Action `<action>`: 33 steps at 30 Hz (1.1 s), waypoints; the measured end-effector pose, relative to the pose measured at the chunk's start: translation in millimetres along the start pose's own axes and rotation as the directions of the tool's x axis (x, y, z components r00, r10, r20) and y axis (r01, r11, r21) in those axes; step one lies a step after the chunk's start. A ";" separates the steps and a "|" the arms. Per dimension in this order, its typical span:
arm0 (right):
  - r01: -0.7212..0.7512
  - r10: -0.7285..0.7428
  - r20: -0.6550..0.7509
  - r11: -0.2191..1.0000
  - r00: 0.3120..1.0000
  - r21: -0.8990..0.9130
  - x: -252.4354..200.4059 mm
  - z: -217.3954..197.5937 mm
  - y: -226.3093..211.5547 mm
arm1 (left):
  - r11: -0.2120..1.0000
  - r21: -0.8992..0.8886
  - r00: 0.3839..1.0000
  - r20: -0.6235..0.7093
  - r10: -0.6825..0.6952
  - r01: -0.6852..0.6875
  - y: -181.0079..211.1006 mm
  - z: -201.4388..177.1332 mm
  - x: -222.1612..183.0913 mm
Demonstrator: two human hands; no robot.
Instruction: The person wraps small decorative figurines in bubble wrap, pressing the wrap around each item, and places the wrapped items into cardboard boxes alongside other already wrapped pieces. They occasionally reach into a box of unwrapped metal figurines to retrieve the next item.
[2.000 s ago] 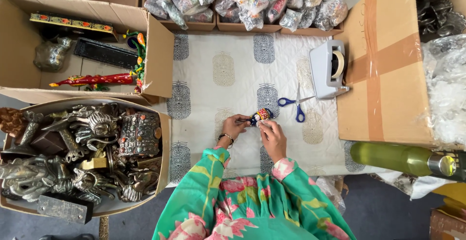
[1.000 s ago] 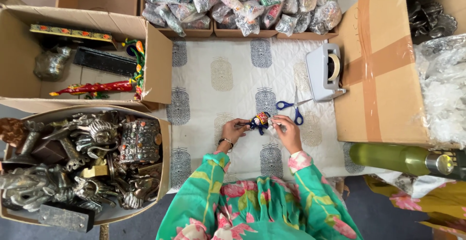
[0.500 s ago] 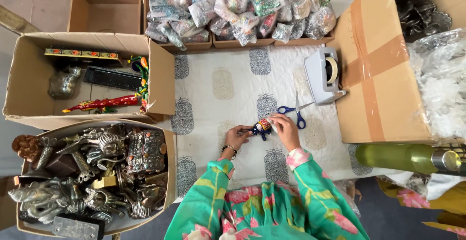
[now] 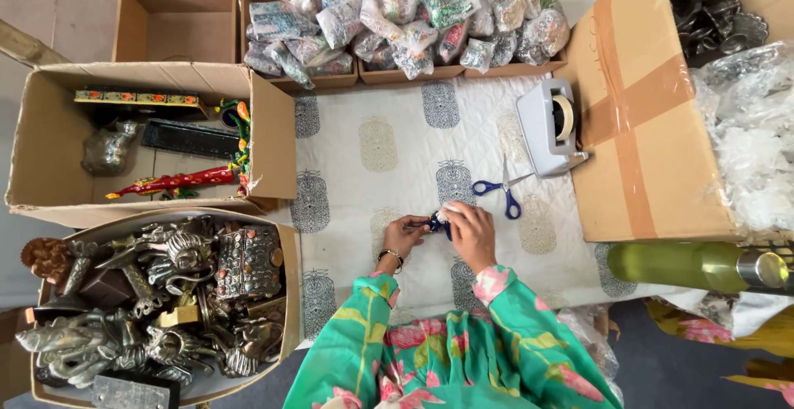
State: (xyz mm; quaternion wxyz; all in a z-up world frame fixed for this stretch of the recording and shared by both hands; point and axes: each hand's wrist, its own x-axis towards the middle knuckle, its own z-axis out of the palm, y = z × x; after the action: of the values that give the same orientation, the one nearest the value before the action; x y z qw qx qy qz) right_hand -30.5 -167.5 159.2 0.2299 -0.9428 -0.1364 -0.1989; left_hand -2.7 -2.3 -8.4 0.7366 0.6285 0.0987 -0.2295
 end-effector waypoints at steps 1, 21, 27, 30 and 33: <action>0.002 -0.002 -0.002 1.000 1.000 0.001 -2.5 7.2 12.2 | 1.000 0.000 1.000 -0.001 0.003 -0.003 1.3 -2.1 2.0; -0.114 0.117 -0.014 0.981 0.993 0.154 -31.4 0.8 20.4 | 1.000 -0.007 1.000 0.016 -0.018 0.018 -1.6 -1.6 1.4; -0.330 0.343 -0.076 0.932 0.936 0.149 -28.1 9.6 28.8 | 0.999 -0.016 0.999 0.008 -0.038 0.038 2.7 -0.1 -1.1; -0.236 0.259 -0.182 0.962 0.949 0.136 -7.3 14.3 6.9 | 1.000 -0.029 1.000 0.006 -0.013 0.013 4.7 -0.1 -3.6; -0.112 0.124 -0.123 0.989 0.985 0.099 1.0 3.8 -2.7 | 0.999 -0.030 1.000 0.011 -0.017 0.018 6.8 -1.0 -5.2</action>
State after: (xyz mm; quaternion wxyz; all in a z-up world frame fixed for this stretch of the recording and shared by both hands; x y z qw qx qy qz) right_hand -29.3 -163.1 157.6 0.2929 -0.9228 -0.0739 -0.2390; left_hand -4.0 0.4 -0.4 0.7443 0.6153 0.1035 -0.2380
